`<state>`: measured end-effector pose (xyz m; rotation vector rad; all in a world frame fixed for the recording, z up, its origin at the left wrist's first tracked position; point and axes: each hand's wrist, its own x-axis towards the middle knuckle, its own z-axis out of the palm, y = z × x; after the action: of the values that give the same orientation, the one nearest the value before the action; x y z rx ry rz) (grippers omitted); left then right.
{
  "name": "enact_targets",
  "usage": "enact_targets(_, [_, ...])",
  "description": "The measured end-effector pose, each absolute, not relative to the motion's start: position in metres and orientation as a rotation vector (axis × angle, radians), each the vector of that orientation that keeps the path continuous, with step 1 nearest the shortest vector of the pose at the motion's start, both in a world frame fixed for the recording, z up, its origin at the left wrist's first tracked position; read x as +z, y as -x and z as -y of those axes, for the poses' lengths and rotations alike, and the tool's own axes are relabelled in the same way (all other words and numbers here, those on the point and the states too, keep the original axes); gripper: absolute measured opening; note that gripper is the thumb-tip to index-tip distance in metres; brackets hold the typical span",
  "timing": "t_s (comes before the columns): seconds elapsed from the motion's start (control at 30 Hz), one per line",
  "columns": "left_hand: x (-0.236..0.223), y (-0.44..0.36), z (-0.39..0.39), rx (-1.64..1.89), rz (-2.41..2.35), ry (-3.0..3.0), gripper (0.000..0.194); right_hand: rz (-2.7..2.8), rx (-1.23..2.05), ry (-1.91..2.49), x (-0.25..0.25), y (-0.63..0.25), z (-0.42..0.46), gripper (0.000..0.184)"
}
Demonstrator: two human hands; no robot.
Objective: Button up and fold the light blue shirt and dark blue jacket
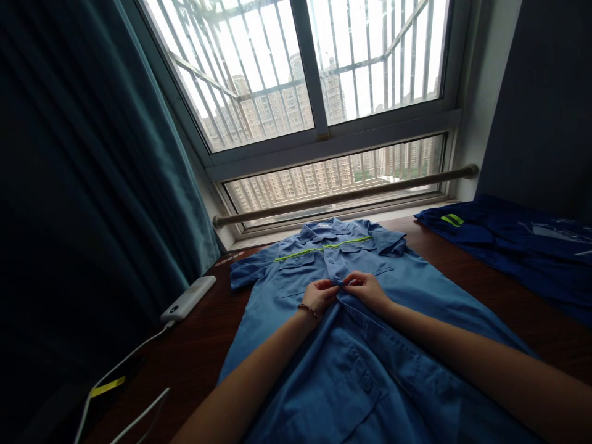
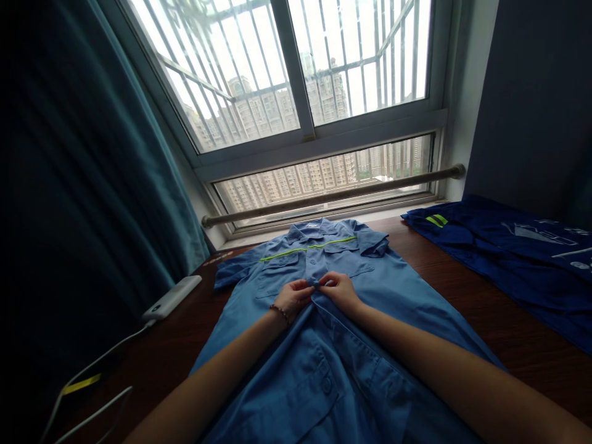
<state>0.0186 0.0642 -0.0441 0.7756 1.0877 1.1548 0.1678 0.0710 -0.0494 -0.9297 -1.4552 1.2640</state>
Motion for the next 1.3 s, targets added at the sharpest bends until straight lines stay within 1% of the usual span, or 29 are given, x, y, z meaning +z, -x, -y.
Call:
enact_targets(0.2, [-0.043, -0.017, -0.065, 1.098, -1.109, -0.847, 0.034, 1.578, 1.156, 0.995, -0.049, -0.167, -0.071, 0.012])
enact_targets(0.53, [-0.04, -0.014, -0.067, 1.048, -1.053, -0.907, 0.029, 1.583, 1.127, 1.004, -0.053, -0.166, -0.073, 0.023])
enact_targets(0.83, [-0.035, -0.018, -0.066, 1.078, -1.099, -0.771, 0.015, 1.624, 1.045, 1.06, -0.056, -0.165, -0.074, 0.021])
enact_targets(0.93, [-0.036, -0.017, -0.069, 1.03, -1.178, -0.856, 0.023, 1.635, 1.057, 1.039, -0.057, -0.165, -0.077, 0.025])
enact_targets(1.0, [-0.036, -0.016, -0.07, 0.986, -1.316, -1.04, 0.026, 1.644, 1.059, 1.075, -0.058, -0.166, -0.08, 0.031])
enact_targets(1.07, [-0.037, -0.014, -0.068, 1.001, -1.541, -1.354, 0.021, 1.722, 0.928, 1.167, -0.06, -0.169, -0.083, 0.035])
enact_targets(1.1, [-0.039, -0.013, -0.067, 1.016, -1.669, -1.532, 0.015, 1.794, 0.788, 1.222, -0.062, -0.171, -0.086, 0.032])
enact_targets(1.13, [-0.041, -0.011, -0.066, 1.015, -1.794, -1.689, 0.015, 1.876, 0.612, 1.277, -0.064, -0.175, -0.088, 0.029])
enact_targets(1.2, [-0.048, -0.006, -0.066, 0.936, -1.974, -1.875, 0.029, 2.034, 0.3, 1.377, -0.069, -0.184, -0.097, 0.032])
enact_targets(1.23, [-0.052, -0.003, -0.068, 0.876, -2.016, -1.904, 0.035, 2.106, 0.211, 1.416, -0.072, -0.188, -0.102, 0.036])
enact_targets(1.3, [-0.06, 0.004, -0.076, 0.752, -2.012, -1.945, 0.043, 2.24, 0.157, 1.459, -0.075, -0.197, -0.115, 0.043])
